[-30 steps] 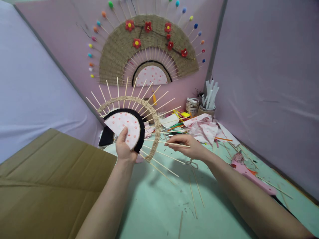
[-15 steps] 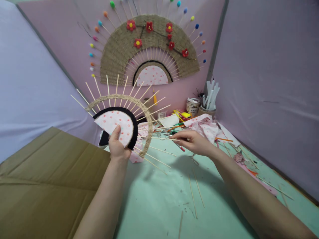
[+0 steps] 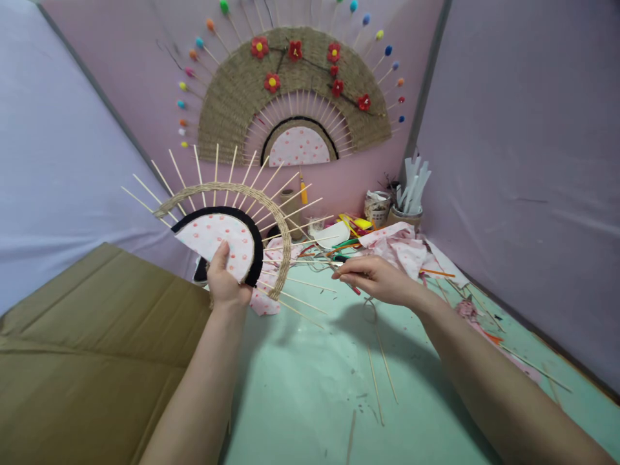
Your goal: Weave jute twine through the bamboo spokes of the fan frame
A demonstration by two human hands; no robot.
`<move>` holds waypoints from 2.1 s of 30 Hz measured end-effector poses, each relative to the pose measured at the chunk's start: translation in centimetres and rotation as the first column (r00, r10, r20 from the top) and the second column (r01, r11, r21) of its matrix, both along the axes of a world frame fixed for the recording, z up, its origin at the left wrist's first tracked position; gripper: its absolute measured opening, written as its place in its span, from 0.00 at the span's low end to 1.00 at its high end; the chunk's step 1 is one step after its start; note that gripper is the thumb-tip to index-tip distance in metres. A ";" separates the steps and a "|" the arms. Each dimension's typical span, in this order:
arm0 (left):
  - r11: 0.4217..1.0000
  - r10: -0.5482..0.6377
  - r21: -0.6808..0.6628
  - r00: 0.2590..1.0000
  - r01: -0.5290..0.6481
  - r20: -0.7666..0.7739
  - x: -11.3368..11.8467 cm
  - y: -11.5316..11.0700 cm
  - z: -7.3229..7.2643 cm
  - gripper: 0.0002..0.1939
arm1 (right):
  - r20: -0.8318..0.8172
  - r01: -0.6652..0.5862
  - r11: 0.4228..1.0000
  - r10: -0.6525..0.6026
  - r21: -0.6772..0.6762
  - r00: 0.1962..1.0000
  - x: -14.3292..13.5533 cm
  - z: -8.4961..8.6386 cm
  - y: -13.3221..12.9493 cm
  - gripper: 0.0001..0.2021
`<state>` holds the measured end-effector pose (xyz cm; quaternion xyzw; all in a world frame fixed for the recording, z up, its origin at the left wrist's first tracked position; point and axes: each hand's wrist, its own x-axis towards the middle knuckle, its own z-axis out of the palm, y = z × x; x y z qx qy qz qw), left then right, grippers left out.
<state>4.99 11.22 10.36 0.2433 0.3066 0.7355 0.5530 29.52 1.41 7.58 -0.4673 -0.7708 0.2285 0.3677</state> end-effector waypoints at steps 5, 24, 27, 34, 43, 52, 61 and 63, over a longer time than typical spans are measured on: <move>1.000 -0.005 -0.026 0.998 0.007 0.055 0.3 -0.5 0.4 0.10 | -0.067 -0.031 0.996 0.026 -0.080 0.997 -0.6 -0.4 0.1 0.13; 0.956 -0.198 -0.178 0.959 0.235 0.200 3.6 -3.0 -1.0 0.11 | 0.082 -0.179 0.978 0.171 0.110 0.982 -5.4 -2.1 -0.3 0.17; 0.946 -0.233 -0.177 0.951 0.270 0.202 3.7 -3.1 -1.1 0.11 | 0.035 -0.154 0.980 0.151 0.129 0.988 -5.1 -2.2 -0.2 0.14; 0.938 -0.258 -0.183 0.946 0.294 0.199 4.2 -3.3 -1.5 0.12 | -0.381 -0.009 0.997 -0.021 -0.076 0.924 -5.5 -1.7 -0.7 0.19; 0.839 -0.528 0.118 0.847 0.531 -0.060 4.4 -4.9 -2.0 0.24 | -0.676 0.107 0.983 -0.179 -0.148 0.715 -6.2 -2.8 -0.4 0.14; 0.577 -0.740 0.123 0.581 0.807 -0.340 5.8 -6.6 -3.8 0.27 | -0.759 0.107 0.990 -0.137 -0.088 0.636 -6.6 -2.0 -0.8 0.14; 0.705 -0.605 0.169 0.709 0.688 -0.361 5.7 -7.5 -3.4 0.29 | -0.708 0.079 0.991 -0.133 -0.108 0.694 -7.3 -1.0 -1.2 0.12; 0.697 -0.601 0.105 0.657 0.710 -0.456 5.9 -7.6 -4.6 0.29 | -0.710 0.067 0.993 -0.113 -0.093 0.695 -7.3 -0.8 -1.2 0.12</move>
